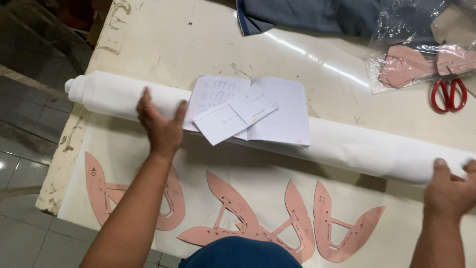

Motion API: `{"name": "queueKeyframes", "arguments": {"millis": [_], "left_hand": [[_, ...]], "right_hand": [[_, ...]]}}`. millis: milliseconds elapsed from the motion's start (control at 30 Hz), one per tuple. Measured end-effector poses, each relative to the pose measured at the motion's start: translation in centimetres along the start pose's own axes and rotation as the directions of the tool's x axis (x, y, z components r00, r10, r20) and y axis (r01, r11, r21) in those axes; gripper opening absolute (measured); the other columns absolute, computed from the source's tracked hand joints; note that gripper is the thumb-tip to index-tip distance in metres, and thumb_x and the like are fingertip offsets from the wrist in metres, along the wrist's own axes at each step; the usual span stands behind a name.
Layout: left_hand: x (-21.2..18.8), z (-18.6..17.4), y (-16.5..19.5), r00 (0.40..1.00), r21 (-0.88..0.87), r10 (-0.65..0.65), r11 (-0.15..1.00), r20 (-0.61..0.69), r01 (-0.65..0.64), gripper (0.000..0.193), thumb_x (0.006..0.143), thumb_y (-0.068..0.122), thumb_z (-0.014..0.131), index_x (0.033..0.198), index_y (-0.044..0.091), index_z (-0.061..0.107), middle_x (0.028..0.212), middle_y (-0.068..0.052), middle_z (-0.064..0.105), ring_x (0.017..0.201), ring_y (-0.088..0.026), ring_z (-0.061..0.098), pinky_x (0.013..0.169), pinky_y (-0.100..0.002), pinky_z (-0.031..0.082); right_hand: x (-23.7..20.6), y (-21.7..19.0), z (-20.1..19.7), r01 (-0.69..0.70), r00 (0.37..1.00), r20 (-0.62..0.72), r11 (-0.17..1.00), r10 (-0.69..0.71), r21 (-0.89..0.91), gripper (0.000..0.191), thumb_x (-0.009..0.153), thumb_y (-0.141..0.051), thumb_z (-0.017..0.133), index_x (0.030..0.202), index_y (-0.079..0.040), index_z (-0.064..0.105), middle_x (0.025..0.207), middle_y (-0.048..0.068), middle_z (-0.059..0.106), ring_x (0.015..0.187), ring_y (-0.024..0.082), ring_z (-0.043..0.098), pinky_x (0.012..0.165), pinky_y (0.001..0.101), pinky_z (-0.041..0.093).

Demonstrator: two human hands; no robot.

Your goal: The person lays pink paper shoe pattern pieces on a white sheet of material and traces around them with a marking pen. They reposition each pattern piece, smooth and re-roll the sheet of material, and flip through a notebook of papers between tracings.

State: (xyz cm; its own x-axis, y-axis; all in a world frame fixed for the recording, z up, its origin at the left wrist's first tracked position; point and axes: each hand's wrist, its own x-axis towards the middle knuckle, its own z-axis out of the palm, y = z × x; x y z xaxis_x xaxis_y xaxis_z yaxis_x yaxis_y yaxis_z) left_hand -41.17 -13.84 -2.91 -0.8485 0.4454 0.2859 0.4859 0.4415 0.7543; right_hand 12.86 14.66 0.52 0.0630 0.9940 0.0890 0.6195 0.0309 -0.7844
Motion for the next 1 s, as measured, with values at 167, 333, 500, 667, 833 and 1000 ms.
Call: {"name": "queueKeyframes", "arguments": {"millis": [167, 333, 500, 667, 833, 1000], "left_hand": [[-2.9, 4.4, 2.6, 0.949, 0.261, 0.035, 0.957, 0.315, -0.122, 0.083, 0.083, 0.048, 0.084, 0.149, 0.012, 0.051, 0.156, -0.023, 0.03, 0.143, -0.048, 0.022, 0.112, -0.063, 0.018], [-3.5, 4.2, 3.8, 0.928, 0.344, -0.126, 0.939, 0.351, -0.003, 0.094, 0.076, 0.042, 0.086, 0.152, 0.012, 0.04, 0.154, -0.017, 0.035, 0.143, -0.038, 0.03, 0.117, -0.059, 0.023], [-2.3, 1.7, 4.1, 0.88, 0.015, -0.321, 0.941, 0.351, 0.337, 0.105, 0.075, 0.02, 0.083, 0.157, 0.005, 0.018, 0.142, -0.026, 0.041, 0.126, -0.034, 0.049, 0.101, -0.042, 0.049], [-7.2, -3.9, 1.9, 0.715, -0.407, -0.339, 0.64, 0.611, 0.651, 0.076, 0.079, 0.004, 0.071, 0.146, -0.005, 0.037, 0.131, -0.021, 0.063, 0.113, -0.023, 0.07, 0.096, -0.033, 0.058], [-14.5, -7.6, -0.2, 0.395, -0.192, -0.369, 0.478, 0.841, 0.857, 0.052, 0.08, 0.006, 0.071, 0.128, -0.009, 0.058, 0.115, -0.021, 0.074, 0.106, -0.027, 0.071, 0.091, -0.036, 0.058], [-14.2, -5.6, -0.9, 0.572, -0.334, -0.403, 0.522, 0.714, 0.785, 0.058, 0.085, 0.016, 0.073, 0.135, -0.009, 0.055, 0.116, -0.019, 0.07, 0.105, -0.023, 0.066, 0.094, -0.035, 0.054]], "right_hand": [[-4.2, -8.7, 11.7, 0.028, 0.89, 0.445, 0.987, -0.096, 0.157, 0.05, 0.102, -0.023, 0.062, 0.144, 0.002, 0.054, 0.133, 0.011, 0.066, 0.081, 0.015, 0.071, 0.076, 0.0269, 0.055], [-4.4, -17.2, 17.2, -0.213, 0.754, 0.64, 0.977, 0.145, 0.029, 0.068, 0.093, -0.027, 0.069, 0.147, 0.003, 0.042, 0.122, 0.005, 0.068, 0.061, 0.016, 0.062, 0.058, 0.0294, 0.053], [-8.1, -18.9, 17.6, -0.108, 0.753, 0.658, 0.983, -0.015, 0.146, 0.065, 0.088, -0.016, 0.071, 0.147, 0.002, 0.05, 0.087, 0.01, 0.062, 0.063, 0.011, 0.055, 0.053, 0.0278, 0.046], [-14.4, -12.2, 11.6, -0.19, 0.554, 0.831, 0.966, -0.042, 0.175, 0.049, 0.086, -0.013, 0.072, 0.128, 0.007, 0.057, 0.083, 0.008, 0.069, 0.063, 0.014, 0.059, 0.052, 0.0296, 0.049], [-17.8, -4.4, 7.1, -0.304, 0.43, 0.885, 0.952, 0.179, -0.044, 0.048, 0.089, -0.017, 0.071, 0.132, 0.001, 0.059, 0.112, 0.008, 0.077, 0.1, 0.011, 0.073, 0.081, 0.025, 0.058], [-13.9, -0.3, 5.9, -0.459, 0.777, 0.462, 0.887, 0.427, -0.048, 0.049, 0.098, -0.023, 0.063, 0.14, 0.0, 0.053, 0.114, 0.014, 0.075, 0.085, 0.017, 0.068, 0.062, 0.0262, 0.046]]}}
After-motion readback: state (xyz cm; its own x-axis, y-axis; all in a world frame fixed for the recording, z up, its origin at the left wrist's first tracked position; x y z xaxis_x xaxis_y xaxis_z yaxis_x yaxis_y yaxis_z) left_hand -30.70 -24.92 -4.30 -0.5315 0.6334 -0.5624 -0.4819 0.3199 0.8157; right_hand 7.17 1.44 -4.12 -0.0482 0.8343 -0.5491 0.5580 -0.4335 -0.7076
